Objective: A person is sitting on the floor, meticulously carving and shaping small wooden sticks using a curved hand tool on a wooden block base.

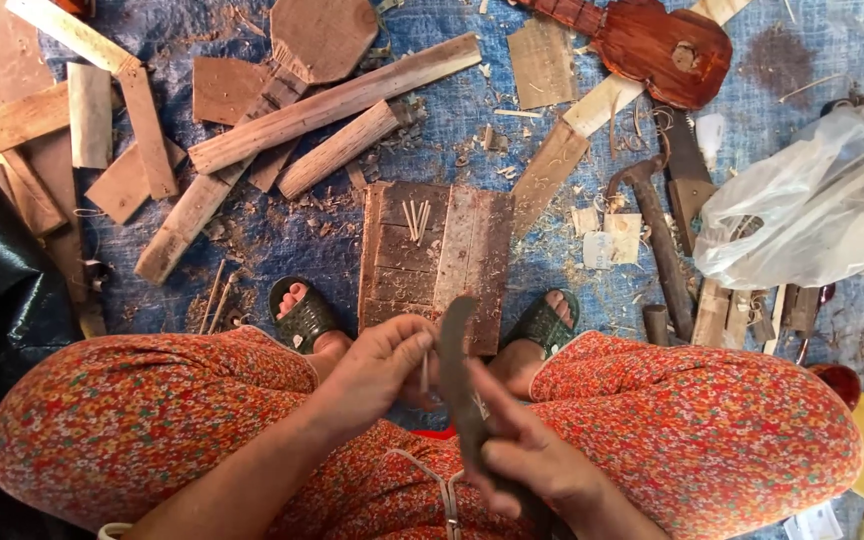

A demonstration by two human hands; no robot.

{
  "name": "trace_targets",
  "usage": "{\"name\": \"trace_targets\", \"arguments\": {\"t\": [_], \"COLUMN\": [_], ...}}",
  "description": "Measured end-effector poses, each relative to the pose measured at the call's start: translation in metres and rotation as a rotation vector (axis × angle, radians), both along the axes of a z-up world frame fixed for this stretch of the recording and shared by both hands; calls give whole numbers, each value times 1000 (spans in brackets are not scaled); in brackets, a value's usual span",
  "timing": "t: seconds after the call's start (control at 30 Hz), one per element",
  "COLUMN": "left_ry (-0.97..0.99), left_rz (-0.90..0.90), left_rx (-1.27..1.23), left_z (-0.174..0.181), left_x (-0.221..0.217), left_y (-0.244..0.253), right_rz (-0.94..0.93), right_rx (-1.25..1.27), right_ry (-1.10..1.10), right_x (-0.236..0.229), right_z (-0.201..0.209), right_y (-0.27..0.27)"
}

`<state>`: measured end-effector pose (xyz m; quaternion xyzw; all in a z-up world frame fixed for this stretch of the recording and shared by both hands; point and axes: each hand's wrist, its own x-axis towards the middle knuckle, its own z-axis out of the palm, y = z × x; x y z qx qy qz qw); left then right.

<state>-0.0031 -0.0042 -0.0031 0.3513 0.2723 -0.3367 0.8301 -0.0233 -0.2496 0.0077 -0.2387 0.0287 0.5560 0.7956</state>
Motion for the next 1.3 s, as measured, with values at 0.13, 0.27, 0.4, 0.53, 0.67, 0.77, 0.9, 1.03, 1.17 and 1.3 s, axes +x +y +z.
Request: {"name": "trace_targets", "arguments": {"t": [0.13, 0.27, 0.4, 0.53, 0.67, 0.77, 0.9, 1.03, 1.17, 1.3], "left_ry": [-128, -165, -263, -111, -130, -143, -203, -230, -276, -265], "left_rz": [-382, -412, -205, -361, -649, -634, -718, -701, -818, -719], "left_rx": [194, 172, -21, 272, 498, 506, 506, 449, 628, 643], "left_z": [18, 32, 28, 38, 43, 45, 45, 42, 52, 63], "left_x": [2, 9, 11, 14, 15, 14, 12, 8, 15, 17], "left_y": [-2, -3, -4, 2, 6, 4, 6, 10, 5, 3], "right_rz": [-107, -131, -20, -3, -19, 13, 36, -244, -39, 14], "right_rx": [-13, -101, -76, -109, -155, -116, -148, -408, -143, -193], "right_ry": [50, 15, 49, -32, -37, -68, -81, -87, 100, 82], "right_x": [1, 2, 6, 6, 12, 10, 9, 15, 12, 12], "right_z": [-18, -10, -5, 3, 13, 4, -3, -10, 10, 15], "right_y": [-6, 1, 12, 15, 16, 18, 3, -14, 5, 17]}}
